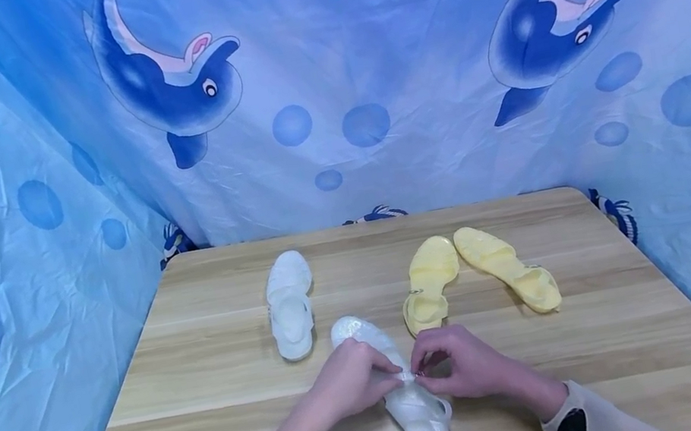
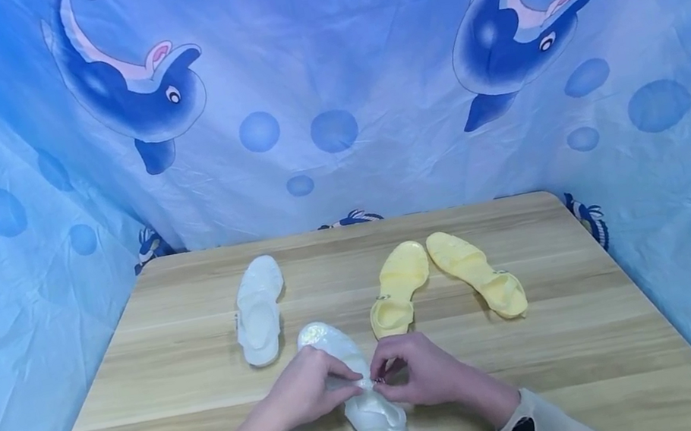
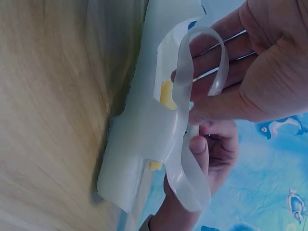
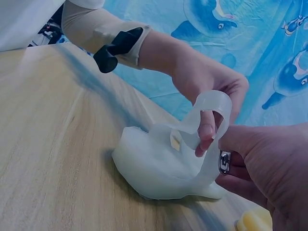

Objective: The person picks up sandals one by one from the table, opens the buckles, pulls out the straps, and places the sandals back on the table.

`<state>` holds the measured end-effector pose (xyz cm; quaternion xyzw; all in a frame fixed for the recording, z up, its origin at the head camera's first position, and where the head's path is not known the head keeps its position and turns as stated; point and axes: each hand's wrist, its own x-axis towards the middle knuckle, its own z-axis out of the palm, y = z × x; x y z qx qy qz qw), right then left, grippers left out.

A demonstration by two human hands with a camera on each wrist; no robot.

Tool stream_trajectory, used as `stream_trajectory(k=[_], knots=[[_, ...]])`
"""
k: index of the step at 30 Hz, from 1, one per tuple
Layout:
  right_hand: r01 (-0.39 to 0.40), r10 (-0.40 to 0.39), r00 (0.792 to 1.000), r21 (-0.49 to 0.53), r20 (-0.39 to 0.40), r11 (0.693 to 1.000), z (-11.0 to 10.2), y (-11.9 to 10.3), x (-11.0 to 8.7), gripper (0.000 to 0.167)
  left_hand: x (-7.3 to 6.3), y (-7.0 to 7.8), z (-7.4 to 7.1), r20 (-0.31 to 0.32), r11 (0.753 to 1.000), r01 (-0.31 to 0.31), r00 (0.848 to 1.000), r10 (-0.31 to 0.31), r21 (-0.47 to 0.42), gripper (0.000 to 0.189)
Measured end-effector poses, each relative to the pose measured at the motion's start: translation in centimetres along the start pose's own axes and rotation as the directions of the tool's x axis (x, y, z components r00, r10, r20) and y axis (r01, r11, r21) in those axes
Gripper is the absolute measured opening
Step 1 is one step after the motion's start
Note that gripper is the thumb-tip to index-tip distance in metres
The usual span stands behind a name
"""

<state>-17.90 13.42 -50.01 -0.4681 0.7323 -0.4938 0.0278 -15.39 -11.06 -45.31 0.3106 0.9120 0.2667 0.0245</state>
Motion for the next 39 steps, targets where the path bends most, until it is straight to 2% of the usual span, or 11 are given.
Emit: stream_trajectory(k=[4, 12, 18, 23, 25, 28, 31, 34, 36, 39], knots=[[-0.010, 0.010, 1.000, 0.000, 0.006, 1.000, 0.0, -0.3, -0.1, 0.025, -0.3, 0.0, 0.0, 0.004, 0.999, 0.011, 1.000, -0.011, -0.032, 0.014], [-0.012, 0.012, 1.000, -0.001, 0.001, 1.000, 0.1, -0.3, -0.4, 0.023, -0.2, 0.4, 0.3, -0.005, 1.000, -0.015, 1.000, 0.015, -0.016, 0.015], [-0.020, 0.020, 1.000, -0.007, -0.007, 1.000, 0.3, -0.1, -0.7, 0.024, -0.6, 0.2, 0.3, 0.008, 1.000, 0.016, 1.000, -0.016, -0.001, 0.013], [-0.026, 0.026, 1.000, -0.011, -0.003, 1.000, 0.2, 0.0, -0.8, 0.021, -0.9, -0.2, 0.0, 0.012, 0.999, 0.026, 1.000, -0.026, -0.021, 0.018], [-0.024, 0.024, 1.000, -0.019, 0.007, 1.000, 0.1, -0.1, -0.8, 0.018, -0.8, -0.4, -0.2, -0.007, 0.998, 0.028, 1.000, -0.028, -0.050, 0.026], [-0.013, 0.015, 0.999, -0.059, 0.031, 0.998, -0.2, -0.4, -1.2, 0.021, -0.2, -0.7, -0.8, -0.076, 0.996, 0.043, 0.996, -0.049, -0.080, 0.042], [-0.006, 0.014, 0.998, -0.131, 0.061, 0.991, -0.4, -1.0, -2.1, 0.044, 0.7, -1.0, -1.2, -0.149, 0.994, 0.093, 0.984, -0.101, -0.059, 0.051], [-0.019, 0.040, 0.994, -0.198, 0.100, 0.980, -0.2, -1.8, -3.1, 0.077, 1.6, -1.1, -1.3, -0.146, 0.979, 0.200, 0.970, -0.192, 0.039, 0.057], [-0.031, 0.067, 0.990, -0.276, 0.122, 0.961, 0.3, -2.3, -3.5, 0.094, 2.2, -1.1, -1.1, -0.111, 0.948, 0.286, 0.956, -0.272, 0.137, 0.064], [-0.038, 0.088, 0.989, -0.366, 0.123, 0.930, 1.6, -2.9, -3.7, 0.098, 2.7, -1.3, -0.9, -0.049, 0.897, 0.372, 0.927, -0.371, 0.240, 0.070]])
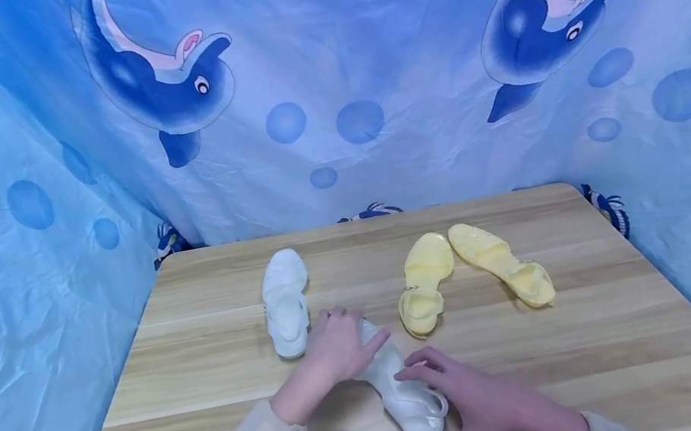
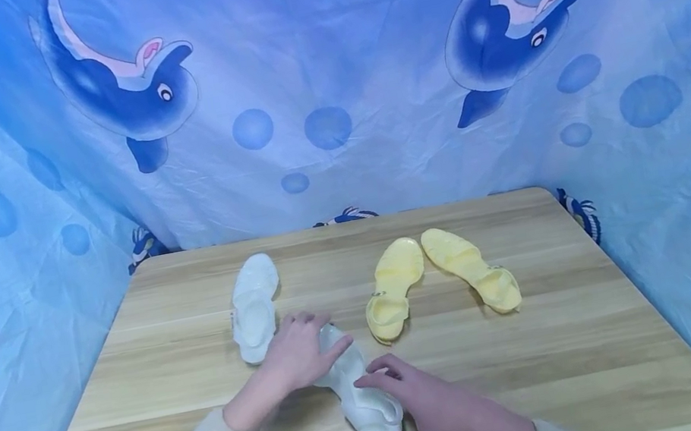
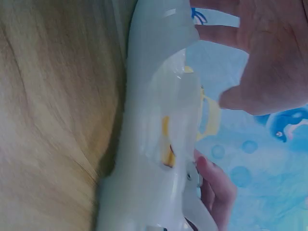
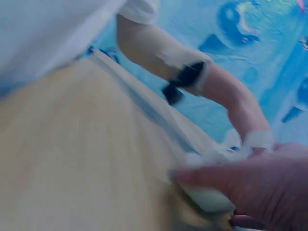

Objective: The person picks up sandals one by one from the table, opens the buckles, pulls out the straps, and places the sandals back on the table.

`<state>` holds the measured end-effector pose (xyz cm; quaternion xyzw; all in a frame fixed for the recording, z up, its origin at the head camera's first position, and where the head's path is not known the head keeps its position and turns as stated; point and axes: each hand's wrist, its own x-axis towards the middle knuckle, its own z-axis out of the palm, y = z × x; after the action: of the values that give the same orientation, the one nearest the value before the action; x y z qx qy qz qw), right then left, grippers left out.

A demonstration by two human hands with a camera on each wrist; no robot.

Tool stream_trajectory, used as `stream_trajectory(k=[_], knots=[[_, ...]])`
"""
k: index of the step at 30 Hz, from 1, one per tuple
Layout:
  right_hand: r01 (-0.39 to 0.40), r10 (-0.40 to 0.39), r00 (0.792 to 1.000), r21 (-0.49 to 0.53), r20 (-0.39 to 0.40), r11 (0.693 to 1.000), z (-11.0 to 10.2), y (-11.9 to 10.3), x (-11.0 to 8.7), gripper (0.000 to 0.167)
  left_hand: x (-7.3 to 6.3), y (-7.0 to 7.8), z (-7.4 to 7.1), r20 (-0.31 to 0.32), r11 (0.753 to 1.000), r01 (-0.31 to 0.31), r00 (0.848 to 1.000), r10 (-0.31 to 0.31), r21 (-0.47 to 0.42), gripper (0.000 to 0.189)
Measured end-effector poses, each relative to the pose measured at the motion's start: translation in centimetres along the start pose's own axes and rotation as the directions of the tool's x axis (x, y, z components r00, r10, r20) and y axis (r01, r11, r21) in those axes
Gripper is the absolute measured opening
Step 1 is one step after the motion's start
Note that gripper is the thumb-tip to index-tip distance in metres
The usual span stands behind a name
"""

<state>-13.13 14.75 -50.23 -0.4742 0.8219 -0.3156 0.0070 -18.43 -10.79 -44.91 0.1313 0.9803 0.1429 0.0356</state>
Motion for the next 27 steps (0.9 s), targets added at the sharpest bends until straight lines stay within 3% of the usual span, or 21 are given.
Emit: stream_trajectory(k=[2, 9, 15, 20, 27], knots=[[0.003, -0.005, 1.000, -0.060, -0.018, 0.998, 0.5, -0.3, 0.3, 0.096, 0.2, -0.1, 0.1, 0.021, 0.999, 0.020, 1.000, -0.021, 0.044, 0.070], [-0.010, 0.008, 0.999, -0.036, -0.046, 0.999, 1.2, -0.5, 1.2, 0.088, 1.3, -0.5, -0.2, 0.063, 0.998, 0.019, 0.998, -0.022, 0.053, 0.062], [-0.045, 0.042, 0.997, -0.034, -0.062, 0.998, 0.7, -0.9, 2.9, 0.091, 3.0, -0.4, -2.1, 0.087, 1.000, 0.021, 0.996, -0.022, 0.007, 0.056], [-0.193, 0.191, 0.981, -0.053, -0.029, 0.980, -0.8, -1.3, 5.8, 0.092, 5.7, -0.7, -4.2, 0.057, 1.000, -0.009, 0.998, 0.009, 0.005, 0.056], [-0.338, 0.337, 0.941, -0.093, -0.027, 0.936, -1.5, -1.0, 10.6, 0.091, 10.8, -2.6, -5.8, 0.013, 0.996, -0.080, 0.997, 0.080, 0.032, 0.044]])
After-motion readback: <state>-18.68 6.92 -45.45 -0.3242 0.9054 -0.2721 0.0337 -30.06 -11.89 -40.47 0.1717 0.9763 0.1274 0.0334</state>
